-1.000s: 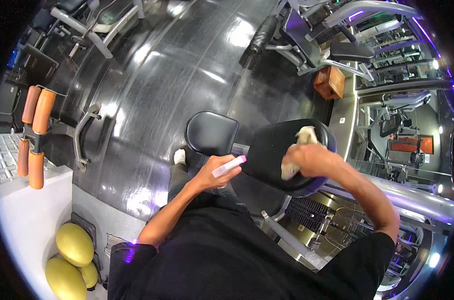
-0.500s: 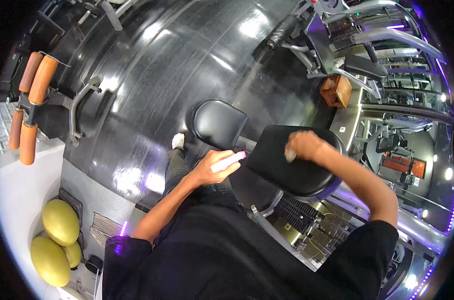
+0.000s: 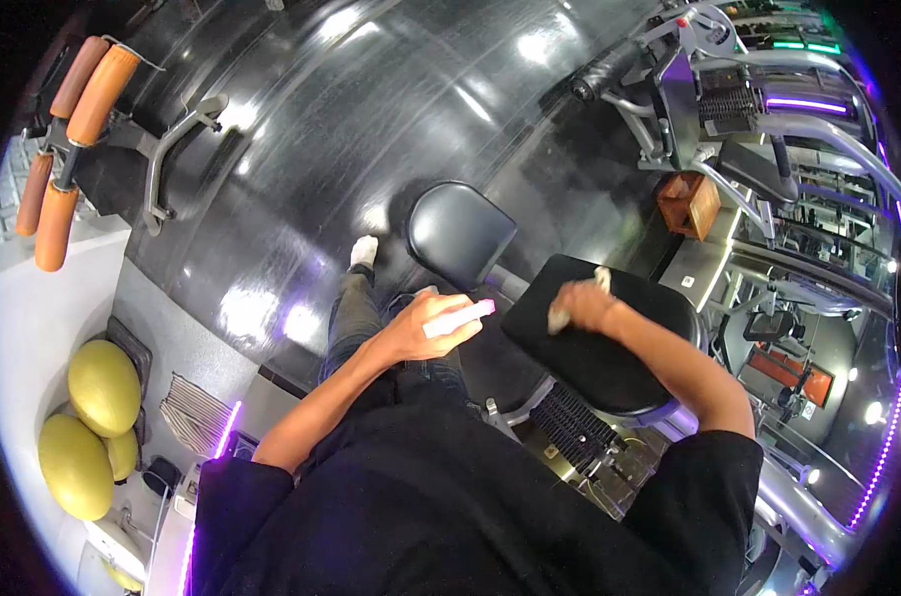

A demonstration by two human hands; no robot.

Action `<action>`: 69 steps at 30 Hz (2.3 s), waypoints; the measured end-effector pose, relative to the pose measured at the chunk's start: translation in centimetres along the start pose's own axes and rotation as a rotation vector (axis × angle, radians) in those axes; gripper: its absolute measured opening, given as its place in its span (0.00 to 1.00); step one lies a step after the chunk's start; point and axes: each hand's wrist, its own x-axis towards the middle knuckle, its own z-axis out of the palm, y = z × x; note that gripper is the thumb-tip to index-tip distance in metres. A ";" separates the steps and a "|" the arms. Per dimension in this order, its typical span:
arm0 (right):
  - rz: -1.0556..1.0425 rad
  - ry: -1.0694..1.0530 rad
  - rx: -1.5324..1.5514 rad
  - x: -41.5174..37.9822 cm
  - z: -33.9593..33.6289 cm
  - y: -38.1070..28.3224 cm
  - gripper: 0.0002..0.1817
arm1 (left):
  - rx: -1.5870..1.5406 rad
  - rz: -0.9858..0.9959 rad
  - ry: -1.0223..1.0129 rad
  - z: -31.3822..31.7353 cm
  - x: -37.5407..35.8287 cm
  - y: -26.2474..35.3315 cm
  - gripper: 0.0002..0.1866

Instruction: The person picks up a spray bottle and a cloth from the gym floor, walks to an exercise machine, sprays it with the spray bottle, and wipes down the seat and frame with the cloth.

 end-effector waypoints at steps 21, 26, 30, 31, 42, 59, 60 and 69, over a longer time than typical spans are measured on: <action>0.655 0.072 -0.111 14.1 7.3 3.8 0.19 | -0.182 -0.379 -0.242 -2.1 -0.2 1.0 0.10; 0.740 0.145 -0.059 19.1 11.6 4.9 0.20 | -0.176 -0.495 -0.312 -2.7 -1.2 0.4 0.09; 0.588 -0.117 0.095 17.8 10.0 -2.2 0.18 | -0.187 -0.414 -0.271 -2.9 -0.7 0.6 0.08; 0.543 -0.088 0.076 17.4 9.9 -4.4 0.18 | -0.168 -0.398 -0.297 -3.3 -0.2 0.9 0.08; 0.734 0.178 -0.034 0.6 -2.4 -5.7 0.13 | -0.410 -0.320 -0.443 -1.8 4.7 1.7 0.09; 1.348 1.470 0.854 -17.3 -2.8 -20.0 0.30 | -0.382 -0.408 -0.611 2.5 9.3 6.9 0.06; 1.352 1.520 0.820 -17.2 -2.1 -19.6 0.30 | -0.377 -0.380 -0.599 2.9 9.3 7.3 0.06; 0.940 1.767 0.988 -20.0 -0.5 -7.2 0.23 | -0.313 -0.390 -0.529 6.3 10.8 10.9 0.07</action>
